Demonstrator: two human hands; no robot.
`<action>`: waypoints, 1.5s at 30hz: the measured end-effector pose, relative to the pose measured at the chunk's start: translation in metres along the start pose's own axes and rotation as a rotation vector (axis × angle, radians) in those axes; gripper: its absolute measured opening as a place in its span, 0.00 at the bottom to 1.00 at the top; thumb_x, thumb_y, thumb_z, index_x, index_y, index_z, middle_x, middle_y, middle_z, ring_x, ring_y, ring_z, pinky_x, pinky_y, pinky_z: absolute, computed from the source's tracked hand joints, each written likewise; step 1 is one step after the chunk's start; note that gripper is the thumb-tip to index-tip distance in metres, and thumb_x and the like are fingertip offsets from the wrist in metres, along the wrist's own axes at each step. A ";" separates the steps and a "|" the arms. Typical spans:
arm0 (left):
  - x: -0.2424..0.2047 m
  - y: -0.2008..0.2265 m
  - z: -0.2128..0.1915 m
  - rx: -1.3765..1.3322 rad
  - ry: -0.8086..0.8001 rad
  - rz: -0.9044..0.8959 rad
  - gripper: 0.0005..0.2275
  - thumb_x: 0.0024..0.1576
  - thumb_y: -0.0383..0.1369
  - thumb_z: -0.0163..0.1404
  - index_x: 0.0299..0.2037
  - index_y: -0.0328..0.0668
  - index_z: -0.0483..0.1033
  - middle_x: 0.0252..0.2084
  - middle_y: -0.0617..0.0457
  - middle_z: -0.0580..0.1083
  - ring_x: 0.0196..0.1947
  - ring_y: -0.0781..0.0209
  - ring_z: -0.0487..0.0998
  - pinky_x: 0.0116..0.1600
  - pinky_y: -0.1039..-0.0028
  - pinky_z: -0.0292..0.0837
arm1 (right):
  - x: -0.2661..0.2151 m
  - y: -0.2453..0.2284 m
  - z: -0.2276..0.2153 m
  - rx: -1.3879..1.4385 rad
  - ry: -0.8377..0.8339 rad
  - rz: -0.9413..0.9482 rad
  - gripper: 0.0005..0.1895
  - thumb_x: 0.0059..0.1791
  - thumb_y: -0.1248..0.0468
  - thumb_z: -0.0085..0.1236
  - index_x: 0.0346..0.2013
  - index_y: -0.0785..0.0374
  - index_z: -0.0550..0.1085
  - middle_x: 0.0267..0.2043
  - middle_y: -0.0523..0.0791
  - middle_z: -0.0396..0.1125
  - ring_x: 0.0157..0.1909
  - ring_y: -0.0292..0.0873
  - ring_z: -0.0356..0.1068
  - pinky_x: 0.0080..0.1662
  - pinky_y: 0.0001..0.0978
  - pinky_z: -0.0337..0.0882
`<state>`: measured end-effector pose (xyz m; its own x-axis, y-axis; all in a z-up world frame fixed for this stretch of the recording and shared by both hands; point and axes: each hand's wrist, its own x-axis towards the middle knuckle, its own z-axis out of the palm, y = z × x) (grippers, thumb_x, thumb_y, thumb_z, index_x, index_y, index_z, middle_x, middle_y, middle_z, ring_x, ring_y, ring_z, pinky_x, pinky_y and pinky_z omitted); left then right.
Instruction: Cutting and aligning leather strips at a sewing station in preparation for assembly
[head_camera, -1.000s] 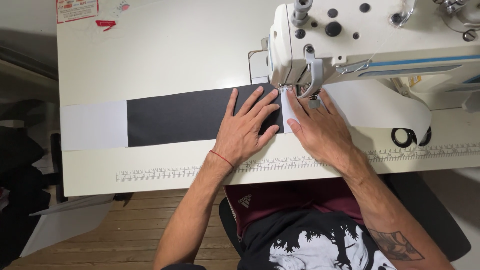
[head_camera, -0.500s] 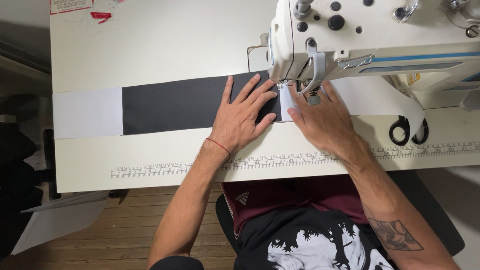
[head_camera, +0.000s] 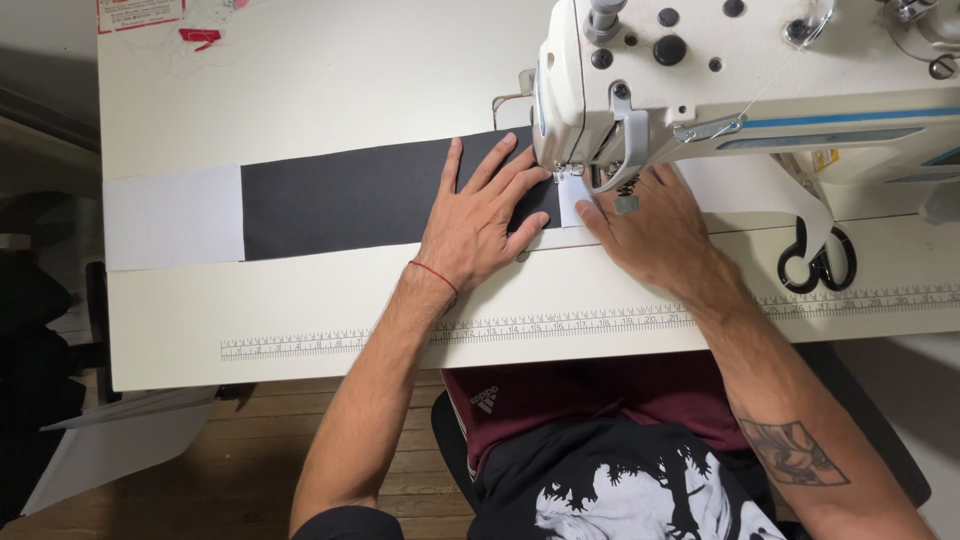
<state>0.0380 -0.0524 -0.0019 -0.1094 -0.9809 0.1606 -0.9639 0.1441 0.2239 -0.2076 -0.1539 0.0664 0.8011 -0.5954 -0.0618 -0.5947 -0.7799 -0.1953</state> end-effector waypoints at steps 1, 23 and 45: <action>0.001 0.000 -0.001 -0.002 -0.007 0.000 0.23 0.76 0.59 0.40 0.77 0.68 0.69 0.87 0.65 0.65 0.90 0.60 0.53 0.90 0.32 0.29 | 0.000 0.001 0.000 -0.007 -0.010 0.008 0.34 0.71 0.42 0.33 0.67 0.63 0.79 0.59 0.61 0.80 0.67 0.60 0.79 0.72 0.60 0.64; 0.019 -0.015 0.005 0.007 -0.008 0.006 0.26 0.77 0.60 0.37 0.81 0.69 0.68 0.88 0.67 0.63 0.91 0.60 0.51 0.90 0.32 0.26 | 0.012 0.019 0.019 0.297 0.087 0.143 0.39 0.70 0.46 0.52 0.16 0.58 0.66 0.14 0.48 0.67 0.21 0.53 0.70 0.41 0.46 0.70; 0.046 -0.040 0.018 0.037 0.008 0.202 0.28 0.77 0.61 0.37 0.84 0.70 0.67 0.87 0.66 0.63 0.91 0.63 0.48 0.92 0.38 0.29 | 0.010 0.004 0.008 0.099 0.268 -0.034 0.25 0.68 0.57 0.56 0.27 0.62 0.74 0.22 0.54 0.72 0.31 0.62 0.79 0.44 0.56 0.75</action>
<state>0.0674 -0.1053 -0.0207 -0.2999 -0.9314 0.2061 -0.9308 0.3330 0.1505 -0.2013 -0.1610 0.0575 0.7660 -0.6095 0.2044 -0.5479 -0.7853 -0.2883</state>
